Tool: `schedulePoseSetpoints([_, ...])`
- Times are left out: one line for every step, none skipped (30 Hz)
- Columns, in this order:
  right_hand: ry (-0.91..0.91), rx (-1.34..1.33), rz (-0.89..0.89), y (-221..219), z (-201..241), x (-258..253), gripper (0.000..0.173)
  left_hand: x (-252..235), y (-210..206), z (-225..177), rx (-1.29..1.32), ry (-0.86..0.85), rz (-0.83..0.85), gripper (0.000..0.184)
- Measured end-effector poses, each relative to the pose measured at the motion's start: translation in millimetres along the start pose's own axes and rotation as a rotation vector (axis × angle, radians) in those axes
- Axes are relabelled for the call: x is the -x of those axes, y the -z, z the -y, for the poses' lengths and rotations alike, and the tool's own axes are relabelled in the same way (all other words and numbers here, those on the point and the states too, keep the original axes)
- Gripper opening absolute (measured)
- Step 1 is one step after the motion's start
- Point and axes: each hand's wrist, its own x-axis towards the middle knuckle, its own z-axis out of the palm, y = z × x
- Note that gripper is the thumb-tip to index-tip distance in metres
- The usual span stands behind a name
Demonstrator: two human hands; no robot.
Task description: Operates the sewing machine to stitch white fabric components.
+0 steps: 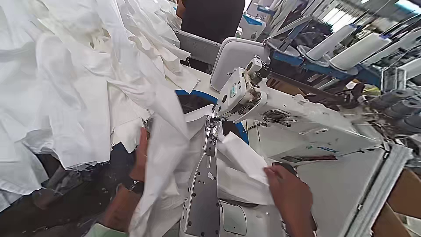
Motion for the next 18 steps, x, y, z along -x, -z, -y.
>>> schedulePoseSetpoints([-0.156, 0.011, -0.027, 11.7, -31.5, -3.4, 0.033, -23.1, -29.4, 11.3, 0.091, 0.017, 0.139, 0.044])
schedulePoseSetpoints([-0.277, 0.011, -0.084, 18.7, -56.8, -7.1, 0.036, -41.3, -53.3, 15.9, 0.116, 0.045, 0.229, 0.04])
schedulePoseSetpoints([-0.362, 0.014, -0.149, 21.3, -71.1, -6.1, 0.036, -55.4, -71.4, 12.9, 0.032, 0.047, 0.236, 0.025])
schedulePoseSetpoints([-0.366, 0.008, -0.212, 21.4, -73.6, 0.3, 0.035, -66.8, -80.2, 7.4, -0.147, 0.017, 0.242, 0.02])
schedulePoseSetpoints([-0.29, -0.013, -0.267, 19.0, -64.0, 5.2, 0.035, -79.5, -84.1, 0.7, -0.375, -0.059, 0.259, 0.026])
schedulePoseSetpoints([-0.171, -0.029, -0.298, 11.5, -44.8, 7.4, 0.038, -91.9, -86.7, -8.0, -0.595, -0.154, 0.297, 0.032])
schedulePoseSetpoints([-0.008, -0.032, -0.303, -0.9, -19.4, 6.1, 0.044, -99.3, -92.3, -20.4, -0.783, -0.234, 0.35, 0.035])
schedulePoseSetpoints([0.187, -0.022, -0.292, -16.4, 8.0, 3.2, 0.049, -98.2, -100.1, -30.8, -0.947, -0.331, 0.418, 0.038])
schedulePoseSetpoints([0.41, -0.004, -0.308, -34.1, 32.6, -3.5, 0.048, -89.0, -108.2, -34.1, -1.061, -0.473, 0.468, 0.043])
schedulePoseSetpoints([0.607, 0.01, -0.34, -52.7, 53.0, -14.6, 0.043, -75.3, -112.3, -29.1, -1.121, -0.619, 0.482, 0.049])
schedulePoseSetpoints([0.735, 0.024, -0.362, -68.6, 67.4, -28.3, 0.039, -59.0, -109.8, -18.6, -1.158, -0.683, 0.46, 0.049])
schedulePoseSetpoints([0.809, 0.014, -0.376, -80.7, 72.8, -43.9, 0.03, -44.5, -98.3, -2.5, -1.147, -0.72, 0.379, 0.045])
schedulePoseSetpoints([0.839, 0.008, -0.365, -88.0, 72.8, -59.1, 0.02, -33.5, -78.3, 11.5, -1.121, -0.7, 0.289, 0.039])
schedulePoseSetpoints([0.842, -0.009, -0.338, -92.7, 69.5, -70.4, 0.015, -23.4, -53.5, 19.3, -1.103, -0.618, 0.254, 0.029])
schedulePoseSetpoints([0.839, -0.035, -0.296, -94.7, 64.8, -76.4, 0.015, -11.7, -30.0, 19.7, -1.093, -0.524, 0.325, 0.018])
schedulePoseSetpoints([0.84, -0.07, -0.256, -97.3, 62.1, -77.3, 0.016, 2.2, -12.1, 10.3, -1.076, -0.433, 0.515, 0.009])
schedulePoseSetpoints([0.844, -0.104, -0.216, -102.1, 58.7, -72.1, 0.017, 18.7, -4.5, -5.1, -1.036, -0.376, 0.772, 0.007])
schedulePoseSetpoints([0.845, -0.133, -0.162, -105.4, 52.3, -60.7, 0.019, 35.6, -7.5, -16.0, -0.949, -0.367, 0.996, 0.018])
